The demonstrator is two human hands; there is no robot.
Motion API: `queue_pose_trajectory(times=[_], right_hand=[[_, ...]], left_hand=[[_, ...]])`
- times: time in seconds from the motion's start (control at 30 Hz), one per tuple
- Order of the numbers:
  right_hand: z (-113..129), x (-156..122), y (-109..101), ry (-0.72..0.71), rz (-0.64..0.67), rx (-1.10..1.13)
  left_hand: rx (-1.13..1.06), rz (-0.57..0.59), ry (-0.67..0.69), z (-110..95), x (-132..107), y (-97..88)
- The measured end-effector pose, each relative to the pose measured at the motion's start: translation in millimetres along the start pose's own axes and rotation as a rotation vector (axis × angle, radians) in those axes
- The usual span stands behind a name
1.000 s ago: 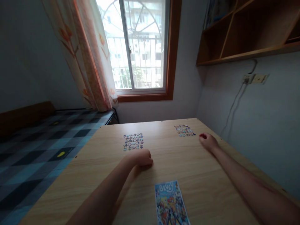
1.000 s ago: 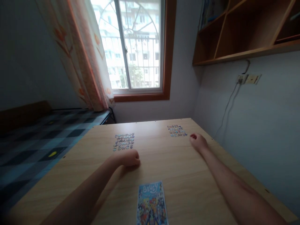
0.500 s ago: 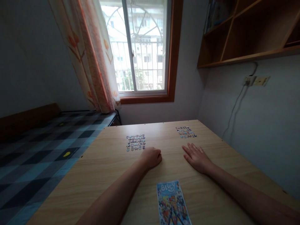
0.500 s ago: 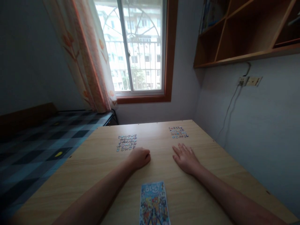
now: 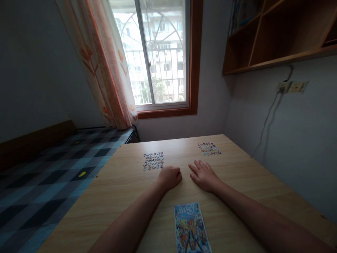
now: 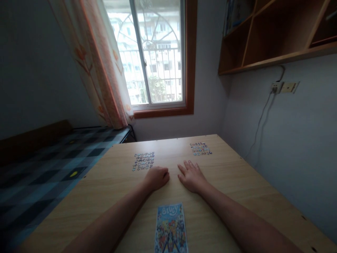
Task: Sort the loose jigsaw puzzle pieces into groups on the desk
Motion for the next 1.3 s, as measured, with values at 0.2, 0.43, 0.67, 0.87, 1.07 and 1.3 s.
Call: queue_pose_trajectory(times=[0.2,0.43,0.67,0.87,1.07,1.3], right_hand=[[4.1,18.1,-1.7,0.002,0.007,-0.011],[3.3,20.4,-2.2,-0.003,0.029,-0.021],[3.0,18.7,-4.6,-0.02,0.018,-0.03],[1.7,38.0,-2.9,-0.112,0.066,-0.036],[10.6,71.2,-0.3,-0.157,0.072,-0.034],[38.2,118.8,1.2,-0.279,0.041,-0.003]], left_hand=[[0.016,-0.025,-0.053,-2.6,-3.0,-3.3],[0.021,-0.02,-0.116,-8.4,-4.4,-1.3],[-0.045,-0.086,-0.181,-13.9,-11.7,5.5],[-0.11,-0.149,-0.119,-8.5,-16.8,7.0],[-0.406,-0.224,-0.198,9.8,-11.9,9.2],[-0.729,-0.333,-0.173,17.9,-7.9,13.4]])
Point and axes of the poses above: each hand's wrist, its own x-axis towards the middle knuckle, its own y-axis out of the palm, z = x × y, the point moved 3 cm from there along x, towards the middle knuckle, and after that the axes turned 3 degrees about z, right-handed, at the moved point
